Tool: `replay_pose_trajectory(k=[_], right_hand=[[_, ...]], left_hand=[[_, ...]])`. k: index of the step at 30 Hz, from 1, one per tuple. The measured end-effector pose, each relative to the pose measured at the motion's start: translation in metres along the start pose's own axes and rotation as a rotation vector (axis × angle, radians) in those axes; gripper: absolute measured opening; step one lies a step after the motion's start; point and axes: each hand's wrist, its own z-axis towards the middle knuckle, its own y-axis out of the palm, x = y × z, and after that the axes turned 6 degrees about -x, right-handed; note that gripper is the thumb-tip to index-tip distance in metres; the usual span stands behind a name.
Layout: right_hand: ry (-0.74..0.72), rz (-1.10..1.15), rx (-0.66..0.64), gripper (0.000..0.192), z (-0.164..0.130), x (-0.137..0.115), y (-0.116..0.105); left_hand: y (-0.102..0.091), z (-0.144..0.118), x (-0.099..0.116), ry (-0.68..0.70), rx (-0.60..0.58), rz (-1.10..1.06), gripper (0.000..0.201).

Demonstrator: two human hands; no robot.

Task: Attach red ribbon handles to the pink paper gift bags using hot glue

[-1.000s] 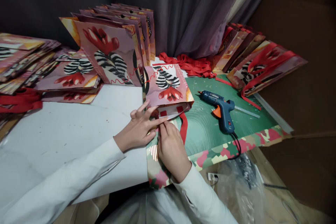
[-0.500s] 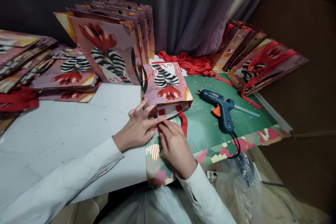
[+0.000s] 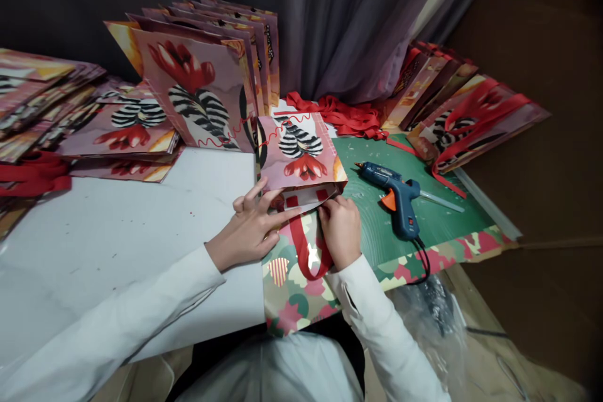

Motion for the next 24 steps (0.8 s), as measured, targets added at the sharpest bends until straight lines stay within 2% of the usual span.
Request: replay_pose_trajectory(k=[7,11,13,16,19,20,22,24], right_hand=[[-0.132,-0.226,0.075,0.023,-0.004,0.008,0.006],[-0.181,-0.223,0.054,0.020,-0.005,0.012,0.006],[-0.181,-0.081,0.033,0.018,-0.006,0.013,0.003],[-0.160,0.344,0.010,0.015,-0.010,0.018,-0.007],[-0.061,0.676,0.122,0.022,-0.017,0.033,-0.029],[-0.013,0.680,0.191,0.027,-0.019,0.042,-0.038],[0.067,0.514,0.280,0.032,-0.023,0.062,-0.054],[0.067,0.283,0.204,0.036,-0.027,0.086,-0.064]], left_hand=[[-0.002,0.000,0.001,-0.014,-0.025,0.009,0.065],[-0.003,0.000,0.002,-0.018,-0.029,-0.001,0.064],[-0.003,0.000,0.002,-0.015,-0.025,0.011,0.064],[-0.002,0.000,0.002,-0.011,-0.014,0.017,0.064],[0.000,-0.001,0.001,-0.014,-0.009,0.002,0.064],[0.000,-0.001,0.001,-0.014,-0.007,-0.011,0.064],[0.001,-0.001,0.000,-0.013,-0.001,-0.039,0.064],[0.001,-0.001,0.000,-0.010,0.005,-0.046,0.064]])
